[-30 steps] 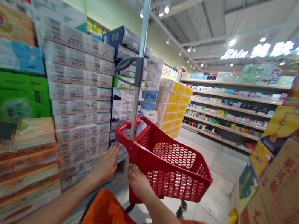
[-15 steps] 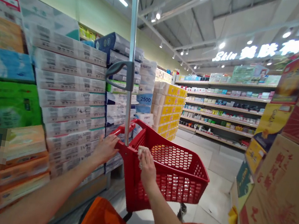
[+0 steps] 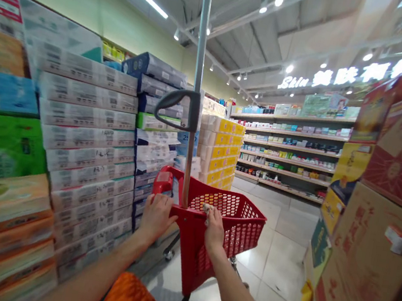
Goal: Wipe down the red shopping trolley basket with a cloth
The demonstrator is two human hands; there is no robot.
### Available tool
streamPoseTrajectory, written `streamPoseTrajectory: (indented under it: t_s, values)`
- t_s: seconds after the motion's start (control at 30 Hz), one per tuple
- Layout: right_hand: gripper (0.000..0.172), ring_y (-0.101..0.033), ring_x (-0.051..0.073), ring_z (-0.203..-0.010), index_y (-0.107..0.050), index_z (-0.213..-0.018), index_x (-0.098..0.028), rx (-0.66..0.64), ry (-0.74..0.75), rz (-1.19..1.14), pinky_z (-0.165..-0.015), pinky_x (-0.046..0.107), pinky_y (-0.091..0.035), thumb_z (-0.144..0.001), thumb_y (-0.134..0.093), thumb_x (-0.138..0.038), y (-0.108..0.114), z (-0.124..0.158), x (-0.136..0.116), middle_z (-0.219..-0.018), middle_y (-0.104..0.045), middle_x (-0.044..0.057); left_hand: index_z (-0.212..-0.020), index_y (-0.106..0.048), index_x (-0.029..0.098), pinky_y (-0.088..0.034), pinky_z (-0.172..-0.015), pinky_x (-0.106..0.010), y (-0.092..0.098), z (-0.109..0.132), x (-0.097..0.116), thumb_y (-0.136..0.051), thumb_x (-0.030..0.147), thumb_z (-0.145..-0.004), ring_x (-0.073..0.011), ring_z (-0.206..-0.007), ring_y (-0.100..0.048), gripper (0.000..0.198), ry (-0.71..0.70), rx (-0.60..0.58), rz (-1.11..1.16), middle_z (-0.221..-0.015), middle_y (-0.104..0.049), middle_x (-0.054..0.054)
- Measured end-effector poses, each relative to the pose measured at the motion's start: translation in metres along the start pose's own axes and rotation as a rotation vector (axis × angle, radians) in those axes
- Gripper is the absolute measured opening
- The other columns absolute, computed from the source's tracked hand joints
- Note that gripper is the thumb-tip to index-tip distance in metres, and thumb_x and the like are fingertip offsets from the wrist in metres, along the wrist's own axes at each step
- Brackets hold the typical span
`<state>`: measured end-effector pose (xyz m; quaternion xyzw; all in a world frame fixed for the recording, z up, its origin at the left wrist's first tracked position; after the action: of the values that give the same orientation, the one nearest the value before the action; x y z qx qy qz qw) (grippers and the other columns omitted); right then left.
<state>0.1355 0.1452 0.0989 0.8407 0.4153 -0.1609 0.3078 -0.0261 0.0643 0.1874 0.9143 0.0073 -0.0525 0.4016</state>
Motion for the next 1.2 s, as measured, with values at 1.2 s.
streamPoseTrajectory:
  t_s: [1.2]
  values:
    - [0.045, -0.045, 0.019, -0.114, -0.063, -0.101, -0.019, -0.245, 0.272, 0.174, -0.097, 0.035, -0.035, -0.068, -0.040, 0.002, 0.050, -0.019, -0.119, -0.118, -0.055, 0.007, -0.127, -0.033, 0.017, -0.011, -0.106, -0.048, -0.030, -0.013, 0.022, -0.055, 0.032, -0.065, -0.0244, -0.129, -0.023, 0.068, -0.102, -0.213, 0.204, -0.138, -0.033, -0.010]
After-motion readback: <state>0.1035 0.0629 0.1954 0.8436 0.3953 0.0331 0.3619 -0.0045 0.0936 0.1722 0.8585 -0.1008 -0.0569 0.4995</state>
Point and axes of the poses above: each hand's wrist, its own z-axis away from the middle knuckle, its own y-axis out of the back of the hand, x = y × z, the point moved 10 cm from there along -z, towards the middle knuckle
